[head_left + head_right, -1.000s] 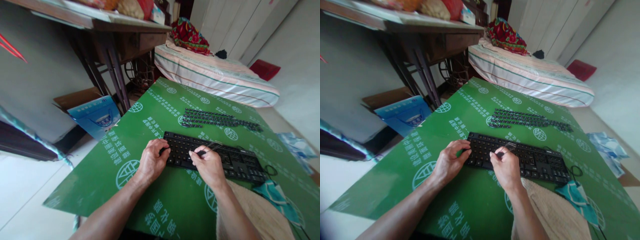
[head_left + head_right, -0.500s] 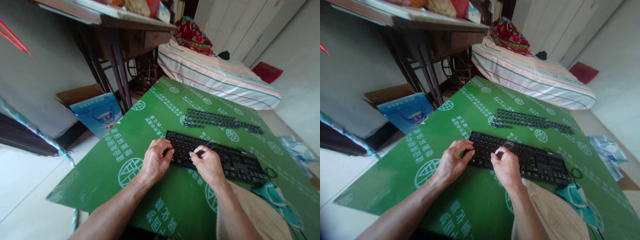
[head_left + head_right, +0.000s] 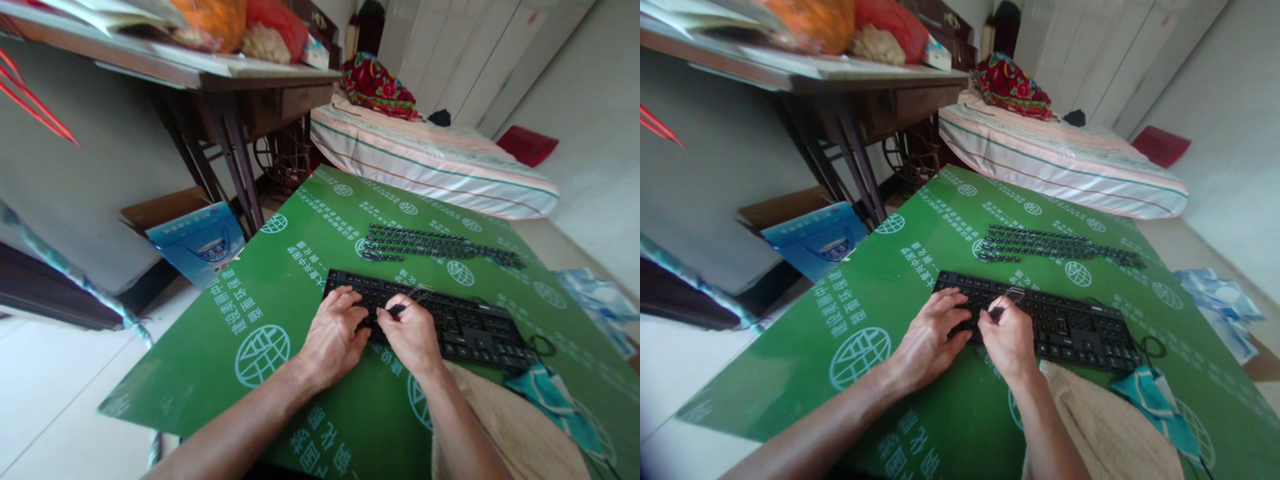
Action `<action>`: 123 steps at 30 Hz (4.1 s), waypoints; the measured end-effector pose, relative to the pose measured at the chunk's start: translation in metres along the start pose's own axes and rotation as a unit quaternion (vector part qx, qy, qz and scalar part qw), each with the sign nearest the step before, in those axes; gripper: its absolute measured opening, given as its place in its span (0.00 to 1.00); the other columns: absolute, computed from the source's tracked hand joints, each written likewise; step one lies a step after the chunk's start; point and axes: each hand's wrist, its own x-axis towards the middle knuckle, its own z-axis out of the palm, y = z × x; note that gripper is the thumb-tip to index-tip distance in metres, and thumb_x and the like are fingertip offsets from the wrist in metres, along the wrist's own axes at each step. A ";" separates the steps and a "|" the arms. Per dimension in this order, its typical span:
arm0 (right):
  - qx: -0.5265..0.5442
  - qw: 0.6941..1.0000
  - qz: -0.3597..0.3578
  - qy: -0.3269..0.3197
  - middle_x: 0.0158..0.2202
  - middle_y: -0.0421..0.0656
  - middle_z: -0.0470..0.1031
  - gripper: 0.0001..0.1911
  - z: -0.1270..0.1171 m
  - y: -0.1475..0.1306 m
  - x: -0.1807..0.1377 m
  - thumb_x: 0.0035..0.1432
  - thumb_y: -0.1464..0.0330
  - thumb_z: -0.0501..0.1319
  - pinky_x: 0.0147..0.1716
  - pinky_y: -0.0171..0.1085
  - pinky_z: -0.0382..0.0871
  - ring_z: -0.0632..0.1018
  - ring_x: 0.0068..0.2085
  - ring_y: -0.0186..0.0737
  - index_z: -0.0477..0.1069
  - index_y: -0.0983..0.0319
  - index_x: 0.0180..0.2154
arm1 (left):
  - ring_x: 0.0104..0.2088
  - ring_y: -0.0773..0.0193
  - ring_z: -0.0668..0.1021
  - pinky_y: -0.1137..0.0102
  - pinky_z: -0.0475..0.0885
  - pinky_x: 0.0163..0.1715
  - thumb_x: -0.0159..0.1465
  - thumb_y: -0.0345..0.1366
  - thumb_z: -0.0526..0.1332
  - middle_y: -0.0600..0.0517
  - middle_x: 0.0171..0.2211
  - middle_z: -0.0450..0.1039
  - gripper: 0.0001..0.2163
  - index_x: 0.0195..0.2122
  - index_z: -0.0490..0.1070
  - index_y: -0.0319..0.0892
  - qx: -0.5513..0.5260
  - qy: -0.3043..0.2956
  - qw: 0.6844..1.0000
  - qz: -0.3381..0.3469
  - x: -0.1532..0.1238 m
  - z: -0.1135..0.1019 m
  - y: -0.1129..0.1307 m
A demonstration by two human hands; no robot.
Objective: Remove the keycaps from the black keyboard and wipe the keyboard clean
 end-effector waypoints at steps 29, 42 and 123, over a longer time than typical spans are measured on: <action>0.044 0.991 -0.068 0.107 0.16 0.34 0.62 0.07 0.022 0.012 -0.004 0.50 0.70 0.54 0.19 0.30 0.58 0.66 0.17 0.31 0.58 0.58 0.21 | 0.54 0.50 0.69 0.53 0.64 0.54 0.56 0.27 0.60 0.45 0.49 0.72 0.08 0.35 0.76 0.41 0.044 -0.036 0.998 0.011 0.019 0.023 -0.005; 0.138 0.989 -0.008 0.052 0.16 0.34 0.61 0.08 0.011 0.008 0.003 0.49 0.69 0.56 0.20 0.30 0.59 0.65 0.20 0.32 0.58 0.59 0.21 | 0.48 0.53 0.73 0.54 0.65 0.51 0.60 0.32 0.60 0.47 0.43 0.76 0.07 0.39 0.74 0.42 -0.012 -0.011 0.999 0.040 0.017 0.022 -0.007; -0.139 0.929 -0.329 -0.102 0.29 0.39 0.72 0.09 -0.016 -0.002 0.013 0.59 0.69 0.56 0.28 0.33 0.62 0.73 0.29 0.34 0.69 0.58 0.42 | 0.28 0.64 0.74 0.73 0.70 0.28 0.47 0.37 0.70 0.53 0.25 0.73 0.10 0.26 0.71 0.39 -0.418 -0.010 0.878 -0.233 0.024 0.000 -0.018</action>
